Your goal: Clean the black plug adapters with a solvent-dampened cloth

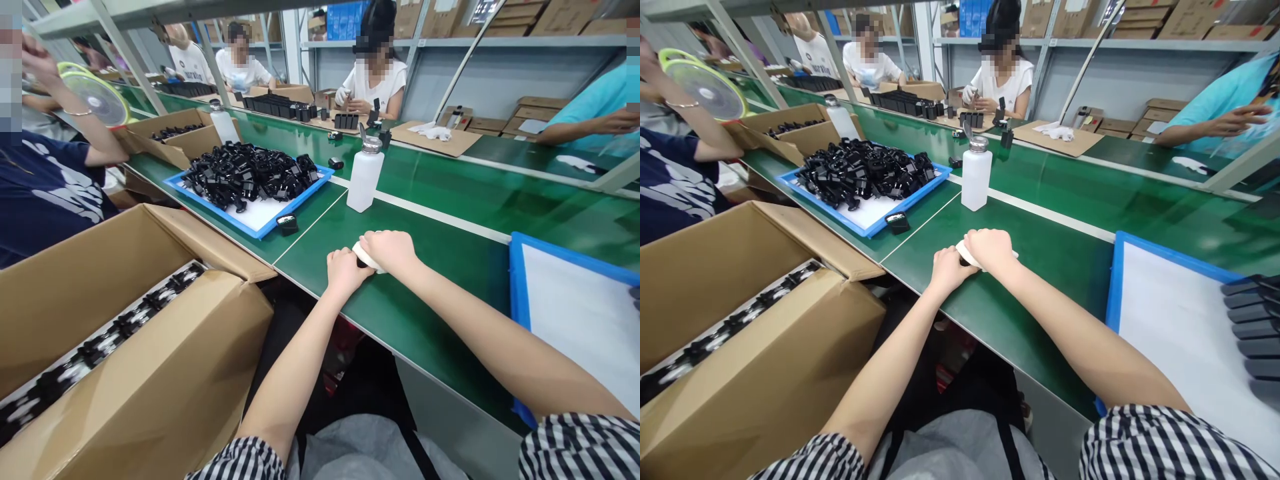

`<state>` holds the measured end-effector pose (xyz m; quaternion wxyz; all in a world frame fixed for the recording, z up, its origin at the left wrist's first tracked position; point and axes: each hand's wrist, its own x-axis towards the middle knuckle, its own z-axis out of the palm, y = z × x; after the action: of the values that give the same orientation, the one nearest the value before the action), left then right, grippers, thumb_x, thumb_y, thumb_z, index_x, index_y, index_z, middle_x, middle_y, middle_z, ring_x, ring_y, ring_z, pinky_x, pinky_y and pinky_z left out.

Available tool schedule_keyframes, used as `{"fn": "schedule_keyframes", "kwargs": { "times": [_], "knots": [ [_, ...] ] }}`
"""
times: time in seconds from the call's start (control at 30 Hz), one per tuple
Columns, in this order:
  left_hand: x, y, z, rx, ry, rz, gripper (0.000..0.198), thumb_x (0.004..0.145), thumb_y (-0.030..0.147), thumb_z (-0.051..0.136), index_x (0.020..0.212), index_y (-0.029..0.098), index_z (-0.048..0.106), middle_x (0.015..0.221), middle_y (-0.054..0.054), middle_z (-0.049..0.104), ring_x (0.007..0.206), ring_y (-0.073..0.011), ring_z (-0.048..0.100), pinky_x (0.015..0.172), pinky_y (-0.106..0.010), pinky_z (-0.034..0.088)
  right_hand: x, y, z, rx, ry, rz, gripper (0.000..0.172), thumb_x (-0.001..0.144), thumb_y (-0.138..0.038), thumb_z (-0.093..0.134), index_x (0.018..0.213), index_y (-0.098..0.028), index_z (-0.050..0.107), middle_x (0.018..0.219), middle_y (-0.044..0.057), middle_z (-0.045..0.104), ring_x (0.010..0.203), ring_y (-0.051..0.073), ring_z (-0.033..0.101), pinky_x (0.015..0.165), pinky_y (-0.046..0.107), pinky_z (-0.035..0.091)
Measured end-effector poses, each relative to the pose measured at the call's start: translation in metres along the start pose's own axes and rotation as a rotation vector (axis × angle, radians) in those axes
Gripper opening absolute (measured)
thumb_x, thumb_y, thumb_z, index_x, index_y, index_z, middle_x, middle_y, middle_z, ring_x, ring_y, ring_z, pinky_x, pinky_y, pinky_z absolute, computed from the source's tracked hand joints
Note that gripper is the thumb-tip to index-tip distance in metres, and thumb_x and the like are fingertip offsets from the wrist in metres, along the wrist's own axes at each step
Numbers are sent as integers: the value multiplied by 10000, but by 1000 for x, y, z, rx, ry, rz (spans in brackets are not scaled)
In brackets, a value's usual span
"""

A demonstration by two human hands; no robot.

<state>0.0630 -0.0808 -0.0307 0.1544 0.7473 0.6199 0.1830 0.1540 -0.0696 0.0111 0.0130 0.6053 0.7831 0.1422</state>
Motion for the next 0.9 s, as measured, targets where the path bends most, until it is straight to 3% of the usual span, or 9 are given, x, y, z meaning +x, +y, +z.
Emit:
{"fn": "schedule_keyframes", "kwargs": {
  "times": [0.2, 0.33, 0.5, 0.6, 0.7, 0.77, 0.83, 0.9],
  "knots": [
    [-2, -2, 1, 4, 14, 25, 288, 609, 451, 494, 683, 178, 549, 719, -25, 487, 763, -170, 449, 748, -302, 315, 5, 17, -20, 375, 57, 122, 395, 800, -334, 241, 640, -159, 556, 609, 34, 570, 544, 131, 503, 425, 204, 252],
    [-2, -2, 1, -5, 21, 25, 275, 607, 450, 496, 690, 194, 555, 713, -20, 483, 755, -167, 450, 732, -301, 320, 3, 18, -20, 120, 139, 210, 377, 791, -345, 265, 706, -137, 567, 621, 78, 571, 571, 175, 514, 433, 223, 236],
    [-1, -2, 2, 27, 6, 20, 202, 688, 311, 411, 733, 176, 554, 751, -42, 518, 779, -174, 460, 772, -308, 301, -14, -13, -7, 108, -34, -65, 280, 766, -243, 321, 710, -138, 574, 659, 84, 585, 602, 184, 531, 449, 226, 252],
    [-1, -3, 2, 29, 0, 30, 199, 695, 253, 387, 779, 176, 550, 784, -48, 531, 808, -179, 460, 784, -308, 294, -16, -17, -10, 386, -139, -119, 326, 782, -260, 291, 652, -142, 565, 643, 50, 585, 577, 148, 518, 455, 210, 278],
    [-1, -4, 2, 8, -4, 40, 192, 671, 292, 430, 766, 180, 553, 777, -42, 528, 804, -183, 461, 773, -310, 302, -9, 0, -17, 699, -184, -113, 407, 807, -335, 227, 635, -137, 538, 625, 23, 573, 535, 116, 496, 442, 189, 298],
    [-1, -4, 2, -4, 5, 33, 223, 639, 362, 471, 727, 176, 557, 752, -40, 519, 785, -186, 462, 763, -315, 309, -3, 10, -19, 627, -82, 5, 429, 808, -368, 214, 636, -134, 530, 618, 35, 567, 544, 133, 502, 441, 199, 297],
    [-1, -3, 1, -18, 16, 24, 282, 596, 432, 505, 706, 177, 559, 730, -35, 509, 770, -186, 462, 754, -317, 316, 0, 12, -18, 368, 31, 116, 380, 802, -343, 254, 671, -130, 540, 633, 63, 568, 585, 173, 522, 452, 220, 291],
    [-1, -3, 2, -22, 18, 19, 285, 591, 431, 513, 714, 177, 555, 726, -32, 509, 767, -182, 464, 755, -313, 319, -2, 5, -15, 142, 39, 80, 280, 785, -257, 306, 742, -125, 550, 664, 87, 574, 624, 206, 537, 461, 234, 289]
  ]
}}
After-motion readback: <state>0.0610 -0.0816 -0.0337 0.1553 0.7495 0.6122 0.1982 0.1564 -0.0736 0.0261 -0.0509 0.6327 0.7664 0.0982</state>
